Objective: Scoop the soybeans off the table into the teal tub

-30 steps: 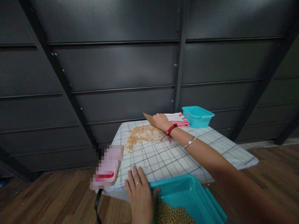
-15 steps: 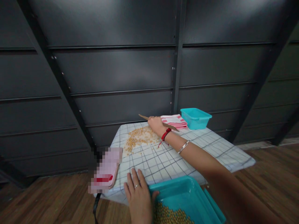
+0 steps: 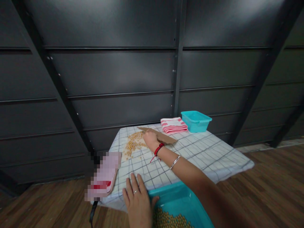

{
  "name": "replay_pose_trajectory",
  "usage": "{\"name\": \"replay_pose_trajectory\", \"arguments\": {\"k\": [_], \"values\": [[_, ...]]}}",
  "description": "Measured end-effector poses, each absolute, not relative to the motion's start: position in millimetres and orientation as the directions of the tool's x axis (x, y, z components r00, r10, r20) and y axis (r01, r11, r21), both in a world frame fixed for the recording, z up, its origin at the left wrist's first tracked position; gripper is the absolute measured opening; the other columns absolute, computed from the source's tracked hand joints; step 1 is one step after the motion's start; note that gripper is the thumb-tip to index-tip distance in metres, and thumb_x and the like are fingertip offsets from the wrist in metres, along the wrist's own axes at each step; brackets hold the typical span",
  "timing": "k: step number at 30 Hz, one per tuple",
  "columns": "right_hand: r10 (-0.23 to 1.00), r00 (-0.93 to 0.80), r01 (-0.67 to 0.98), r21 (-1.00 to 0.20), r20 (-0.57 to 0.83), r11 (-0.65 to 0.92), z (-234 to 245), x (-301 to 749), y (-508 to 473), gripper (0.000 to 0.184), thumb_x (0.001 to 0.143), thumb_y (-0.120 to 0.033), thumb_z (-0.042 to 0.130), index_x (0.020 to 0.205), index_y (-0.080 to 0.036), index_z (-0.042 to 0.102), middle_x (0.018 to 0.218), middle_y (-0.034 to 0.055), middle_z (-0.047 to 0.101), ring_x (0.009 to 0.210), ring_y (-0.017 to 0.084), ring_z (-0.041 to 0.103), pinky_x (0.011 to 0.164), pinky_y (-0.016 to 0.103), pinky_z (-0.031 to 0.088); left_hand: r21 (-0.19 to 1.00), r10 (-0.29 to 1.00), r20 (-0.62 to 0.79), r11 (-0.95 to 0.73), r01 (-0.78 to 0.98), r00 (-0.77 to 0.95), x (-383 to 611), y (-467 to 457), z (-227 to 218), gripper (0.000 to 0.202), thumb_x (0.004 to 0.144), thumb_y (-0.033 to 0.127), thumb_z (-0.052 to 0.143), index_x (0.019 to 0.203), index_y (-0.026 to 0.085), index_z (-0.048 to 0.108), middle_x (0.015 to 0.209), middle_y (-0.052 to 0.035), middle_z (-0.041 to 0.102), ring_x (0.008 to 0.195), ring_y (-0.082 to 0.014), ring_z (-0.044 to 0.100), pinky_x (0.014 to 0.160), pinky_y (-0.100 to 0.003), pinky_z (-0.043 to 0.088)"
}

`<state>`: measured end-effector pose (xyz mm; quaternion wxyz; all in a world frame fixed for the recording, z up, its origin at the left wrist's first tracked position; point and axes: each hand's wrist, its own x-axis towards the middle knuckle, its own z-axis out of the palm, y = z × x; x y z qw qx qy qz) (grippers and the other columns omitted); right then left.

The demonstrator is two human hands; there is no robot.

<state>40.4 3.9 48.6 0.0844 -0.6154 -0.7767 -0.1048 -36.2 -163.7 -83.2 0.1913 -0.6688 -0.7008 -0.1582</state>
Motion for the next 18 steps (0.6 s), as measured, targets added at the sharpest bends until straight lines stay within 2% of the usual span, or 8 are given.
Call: {"name": "replay_pose_trajectory", "arguments": {"k": [2,6,12,18], "values": [[0.959,-0.145,0.989,0.046,0.243,0.137,45,31,2,0.035,0.086,-0.034,0.053,0.114,-0.015,0.051,0.114,0.0095,0.053,0.095,0.02,0.055,0.079,0.041,0.048,-0.038,0.88,0.474,0.048,0.998,-0.024,-38,-162,-85,0.062,0.072,0.032,0.055,0.127,0.006,0.043,0.137,-0.0252,0.04,0.126,-0.0386,0.034,0.1,-0.057,0.027],[0.972,-0.081,0.997,0.033,0.219,0.076,37,13,1,0.035,0.086,-0.034,0.053,0.115,-0.016,0.051,0.114,0.0089,0.053,0.096,0.021,0.055,0.079,0.041,0.048,-0.046,0.885,0.465,0.049,0.998,-0.022,-37,-162,-84,0.063,0.071,0.034,0.056,0.127,0.007,0.043,0.135,-0.0247,0.041,0.125,-0.0383,0.036,0.099,-0.057,0.029],[0.975,-0.1,0.995,0.028,0.2,0.097,38,3,5,0.034,0.086,-0.034,0.053,0.115,-0.016,0.051,0.114,0.0087,0.053,0.095,0.02,0.055,0.078,0.041,0.048,-0.071,0.871,0.49,0.092,0.993,-0.045,-30,-166,-76,0.063,0.071,0.031,0.055,0.126,0.004,0.044,0.134,-0.0238,0.044,0.124,-0.038,0.037,0.1,-0.055,0.028],[0.956,-0.111,0.994,0.033,0.271,0.106,68,20,8,0.035,0.086,-0.034,0.053,0.115,-0.015,0.051,0.114,0.0095,0.053,0.096,0.02,0.055,0.079,0.041,0.048,-0.073,0.878,0.477,0.092,0.993,-0.046,-30,-166,-78,0.064,0.07,0.03,0.055,0.128,0.005,0.042,0.135,-0.0238,0.042,0.126,-0.0377,0.036,0.101,-0.056,0.027]]}}
